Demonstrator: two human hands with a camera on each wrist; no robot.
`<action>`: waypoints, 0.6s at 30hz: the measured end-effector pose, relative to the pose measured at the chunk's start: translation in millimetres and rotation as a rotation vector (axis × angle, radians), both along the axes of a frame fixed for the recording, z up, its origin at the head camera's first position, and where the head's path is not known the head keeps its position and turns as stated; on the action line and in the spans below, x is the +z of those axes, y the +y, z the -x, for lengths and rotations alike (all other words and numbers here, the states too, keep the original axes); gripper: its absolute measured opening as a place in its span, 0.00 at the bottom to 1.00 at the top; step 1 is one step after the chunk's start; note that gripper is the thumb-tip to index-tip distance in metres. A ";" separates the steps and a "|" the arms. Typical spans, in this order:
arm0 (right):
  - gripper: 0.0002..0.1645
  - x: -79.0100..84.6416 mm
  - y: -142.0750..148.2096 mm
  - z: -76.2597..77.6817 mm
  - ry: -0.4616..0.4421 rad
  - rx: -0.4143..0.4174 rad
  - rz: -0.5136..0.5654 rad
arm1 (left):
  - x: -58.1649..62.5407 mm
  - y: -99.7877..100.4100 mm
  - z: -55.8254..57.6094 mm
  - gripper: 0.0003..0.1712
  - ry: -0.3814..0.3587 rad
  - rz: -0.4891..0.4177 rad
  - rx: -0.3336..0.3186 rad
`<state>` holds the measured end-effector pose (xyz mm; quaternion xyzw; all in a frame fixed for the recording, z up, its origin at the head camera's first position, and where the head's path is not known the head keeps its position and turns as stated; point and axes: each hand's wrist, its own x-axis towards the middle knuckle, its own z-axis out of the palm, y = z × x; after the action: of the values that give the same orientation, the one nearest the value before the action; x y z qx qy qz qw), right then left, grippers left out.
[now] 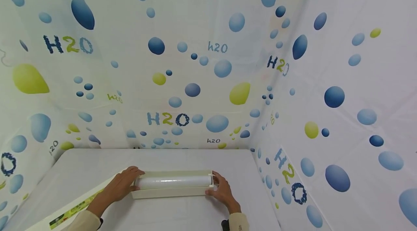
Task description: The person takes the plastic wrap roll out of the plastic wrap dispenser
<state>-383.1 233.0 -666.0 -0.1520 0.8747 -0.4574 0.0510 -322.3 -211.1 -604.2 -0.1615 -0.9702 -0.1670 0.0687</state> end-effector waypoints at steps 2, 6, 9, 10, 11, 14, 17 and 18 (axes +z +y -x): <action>0.55 0.9 -0.2 -1.1 -0.001 -0.002 -0.002 | 0.7 1.2 1.7 0.32 0.002 0.012 -0.006; 0.55 3.2 -0.6 -0.8 0.006 0.000 -0.003 | 1.7 3.6 4.4 0.31 0.020 0.013 -0.020; 0.55 4.2 -0.9 -0.1 0.010 -0.003 0.003 | 1.2 5.6 6.0 0.31 0.055 0.008 -0.033; 0.55 4.1 -1.0 0.0 0.010 -0.005 0.005 | 0.6 6.3 6.3 0.30 0.058 0.000 -0.038; 0.55 3.9 -1.0 -0.2 0.013 -0.007 0.002 | 0.3 7.1 6.1 0.30 0.062 -0.002 -0.044; 0.55 1.9 -0.7 -0.5 0.014 -0.009 -0.001 | -1.8 9.5 5.8 0.26 0.046 0.002 -0.056; 0.56 0.4 -0.2 -0.7 0.007 -0.007 -0.004 | -3.3 11.2 5.9 0.24 0.022 0.014 -0.048; 0.56 0.1 0.0 -0.4 0.005 -0.005 -0.003 | -4.0 11.5 6.7 0.23 0.022 0.020 -0.044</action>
<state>-382.8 233.0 -665.9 -0.1511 0.8759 -0.4558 0.0478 -329.1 -199.7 -608.2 -0.1855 -0.9672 -0.1572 0.0739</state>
